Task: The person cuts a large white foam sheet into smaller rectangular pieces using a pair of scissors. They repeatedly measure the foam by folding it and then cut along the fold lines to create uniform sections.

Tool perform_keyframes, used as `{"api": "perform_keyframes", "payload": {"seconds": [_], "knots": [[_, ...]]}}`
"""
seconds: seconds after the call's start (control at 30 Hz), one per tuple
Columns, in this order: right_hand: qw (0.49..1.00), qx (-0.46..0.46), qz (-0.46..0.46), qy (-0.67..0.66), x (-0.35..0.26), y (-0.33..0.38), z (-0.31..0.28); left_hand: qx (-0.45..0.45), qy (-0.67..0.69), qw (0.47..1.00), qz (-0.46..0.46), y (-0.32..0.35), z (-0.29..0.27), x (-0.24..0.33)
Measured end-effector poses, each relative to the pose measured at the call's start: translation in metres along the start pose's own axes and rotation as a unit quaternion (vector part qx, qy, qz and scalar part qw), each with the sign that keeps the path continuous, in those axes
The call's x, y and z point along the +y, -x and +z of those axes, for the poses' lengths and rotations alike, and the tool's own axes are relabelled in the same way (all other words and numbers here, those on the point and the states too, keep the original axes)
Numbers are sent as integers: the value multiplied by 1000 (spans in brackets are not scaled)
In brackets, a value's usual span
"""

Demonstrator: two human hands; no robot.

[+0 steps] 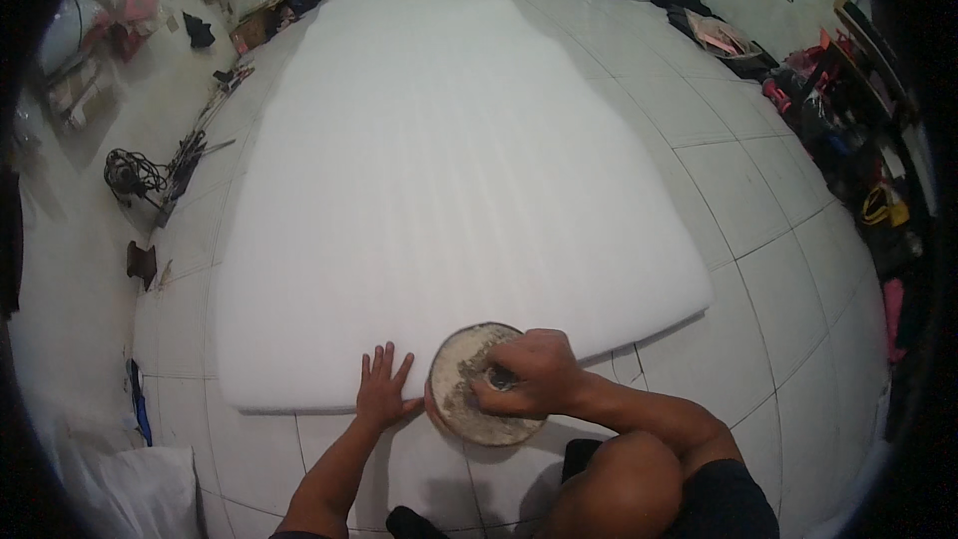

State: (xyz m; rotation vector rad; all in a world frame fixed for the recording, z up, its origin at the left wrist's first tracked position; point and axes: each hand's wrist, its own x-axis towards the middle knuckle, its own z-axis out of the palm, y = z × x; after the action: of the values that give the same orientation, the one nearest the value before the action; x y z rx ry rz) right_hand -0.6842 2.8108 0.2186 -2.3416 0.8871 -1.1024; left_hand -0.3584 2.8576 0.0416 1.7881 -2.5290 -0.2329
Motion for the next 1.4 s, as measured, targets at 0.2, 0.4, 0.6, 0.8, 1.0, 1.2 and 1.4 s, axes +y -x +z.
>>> {"api": "perform_keyframes", "payload": {"seconds": [0.2, 0.4, 0.6, 0.8, 1.0, 1.2, 1.4], "knots": [[992, 17, -62, 106, 55, -51, 44, -7, 10, 1000, 5, -5, 4, 5], [958, -192, 171, 126, 47, -109, 66, -90, 21, 995, -32, -5, -30, -5], [889, -364, 276, 22, 39, -105, 5, -254, 158, 945, -135, -4, -113, 61], [822, -245, 511, -55, -131, -34, -160, -343, 306, 876, -148, 115, -237, 152], [697, 12, 717, 27, -273, 86, -352, -447, 219, 865, -70, 179, -376, 135], [538, 71, 837, 69, -292, 230, -492, -405, 24, 880, -246, 117, -458, 67], [637, -129, 758, 45, -183, 261, -622, -364, 155, 880, -262, 11, -522, 193]]}}
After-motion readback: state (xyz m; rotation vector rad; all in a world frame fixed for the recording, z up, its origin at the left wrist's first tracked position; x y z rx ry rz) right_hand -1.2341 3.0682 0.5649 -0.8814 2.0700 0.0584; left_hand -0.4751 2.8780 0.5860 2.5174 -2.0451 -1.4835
